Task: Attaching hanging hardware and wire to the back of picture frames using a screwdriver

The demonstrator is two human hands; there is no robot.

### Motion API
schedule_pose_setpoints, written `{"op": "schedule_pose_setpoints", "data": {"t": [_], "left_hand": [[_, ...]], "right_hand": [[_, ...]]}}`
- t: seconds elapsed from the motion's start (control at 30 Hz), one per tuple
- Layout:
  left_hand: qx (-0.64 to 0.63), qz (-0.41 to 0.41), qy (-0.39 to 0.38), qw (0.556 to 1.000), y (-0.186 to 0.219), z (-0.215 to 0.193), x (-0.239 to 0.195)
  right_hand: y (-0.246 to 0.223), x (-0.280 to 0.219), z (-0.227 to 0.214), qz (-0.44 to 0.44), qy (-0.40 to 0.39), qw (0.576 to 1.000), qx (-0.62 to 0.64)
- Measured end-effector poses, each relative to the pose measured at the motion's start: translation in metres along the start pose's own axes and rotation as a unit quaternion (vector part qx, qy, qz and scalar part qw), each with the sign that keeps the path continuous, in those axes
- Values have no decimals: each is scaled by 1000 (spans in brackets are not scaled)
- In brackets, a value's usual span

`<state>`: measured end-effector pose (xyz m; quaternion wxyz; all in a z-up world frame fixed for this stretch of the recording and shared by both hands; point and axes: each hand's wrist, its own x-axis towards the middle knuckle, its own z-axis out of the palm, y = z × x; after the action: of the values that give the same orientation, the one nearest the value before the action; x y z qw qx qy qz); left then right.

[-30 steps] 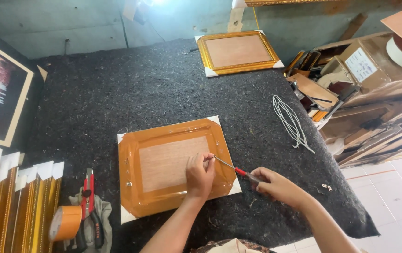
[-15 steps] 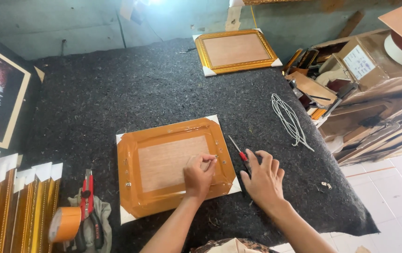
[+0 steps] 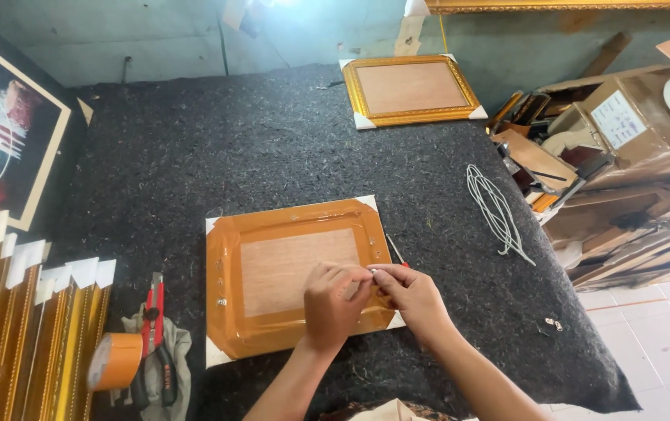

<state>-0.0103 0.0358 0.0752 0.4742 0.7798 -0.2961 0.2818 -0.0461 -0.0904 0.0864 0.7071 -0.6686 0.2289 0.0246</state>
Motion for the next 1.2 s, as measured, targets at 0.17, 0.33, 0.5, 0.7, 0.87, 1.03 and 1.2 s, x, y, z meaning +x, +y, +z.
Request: {"op": "schedule_pose_setpoints", "data": {"t": [0.17, 0.33, 0.5, 0.7, 0.87, 1.03, 1.2], "left_hand": [[13, -23, 2, 1000, 11, -8, 7], [25, 12, 3, 1000, 20, -11, 16], [44, 12, 12, 999, 27, -12, 20], [50, 10, 11, 999, 29, -14, 21], [47, -5, 11, 999, 33, -12, 19], [16, -61, -2, 998, 36, -10, 14], [-2, -137, -52, 989, 35, -1, 1]], "right_hand": [[3, -1, -3, -1, 5, 994, 111], [4, 1, -9, -4, -29, 978, 208], [-6, -4, -8, 37, -19, 971, 234], [-10, -9, -5, 12, 4, 980, 197], [-7, -9, -7, -51, 12, 986, 159], [-10, -17, -15, -48, 32, 991, 118], [7, -20, -45, -1, 70, 980, 185]]}}
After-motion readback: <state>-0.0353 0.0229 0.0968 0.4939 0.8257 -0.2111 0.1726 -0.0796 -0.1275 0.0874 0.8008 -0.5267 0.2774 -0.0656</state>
